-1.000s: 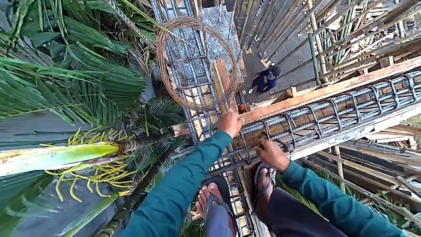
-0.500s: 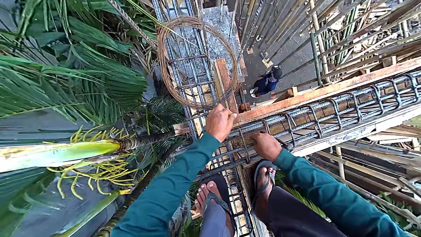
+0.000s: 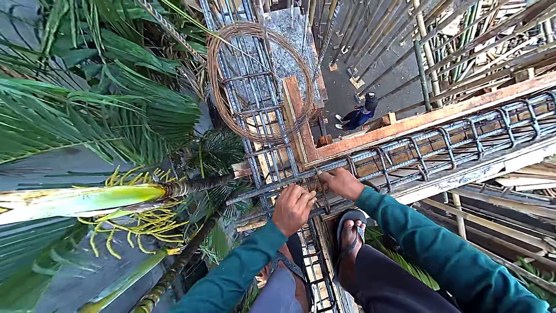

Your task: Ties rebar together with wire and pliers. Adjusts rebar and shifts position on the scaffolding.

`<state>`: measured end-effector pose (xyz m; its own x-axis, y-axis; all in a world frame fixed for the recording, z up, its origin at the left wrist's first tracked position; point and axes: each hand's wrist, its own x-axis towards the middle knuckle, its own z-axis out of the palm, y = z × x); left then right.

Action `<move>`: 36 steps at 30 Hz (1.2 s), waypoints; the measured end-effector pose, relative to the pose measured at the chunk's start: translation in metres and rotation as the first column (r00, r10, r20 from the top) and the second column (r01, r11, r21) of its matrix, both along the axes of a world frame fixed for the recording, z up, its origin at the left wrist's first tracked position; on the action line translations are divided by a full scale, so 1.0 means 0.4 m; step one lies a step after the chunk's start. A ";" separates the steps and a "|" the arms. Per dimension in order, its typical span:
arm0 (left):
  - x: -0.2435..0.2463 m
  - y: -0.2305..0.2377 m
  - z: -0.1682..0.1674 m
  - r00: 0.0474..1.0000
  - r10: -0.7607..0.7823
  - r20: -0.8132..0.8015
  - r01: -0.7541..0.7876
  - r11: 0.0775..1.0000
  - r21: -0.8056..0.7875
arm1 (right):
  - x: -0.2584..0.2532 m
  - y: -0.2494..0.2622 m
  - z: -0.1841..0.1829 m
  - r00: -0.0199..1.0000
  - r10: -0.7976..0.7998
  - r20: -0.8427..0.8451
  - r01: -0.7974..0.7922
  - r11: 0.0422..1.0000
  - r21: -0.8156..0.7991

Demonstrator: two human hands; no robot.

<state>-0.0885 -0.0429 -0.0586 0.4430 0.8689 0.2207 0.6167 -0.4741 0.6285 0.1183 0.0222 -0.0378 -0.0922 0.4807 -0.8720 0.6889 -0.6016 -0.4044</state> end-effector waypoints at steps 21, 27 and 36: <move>0.030 0.199 0.033 0.882 -0.271 -0.386 0.011 0.830 -0.558 | -0.025 0.017 -0.007 0.999 0.012 0.050 -0.009 0.998 -0.057; 0.051 0.261 0.017 0.671 -0.512 -0.536 0.283 0.845 -0.454 | -0.027 0.015 -0.016 0.993 0.061 0.099 -0.059 0.998 -0.027; 0.089 0.235 -0.035 0.630 -0.470 -0.618 0.244 0.876 -0.417 | -0.072 0.027 0.035 0.934 0.230 0.272 -0.226 0.973 -0.046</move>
<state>-0.0528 0.0510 -0.0727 0.6535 0.5774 -0.4894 0.7365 -0.6344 0.2349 0.0897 0.0328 -0.0236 0.0452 0.4625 -0.8855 0.8911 -0.4194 -0.1735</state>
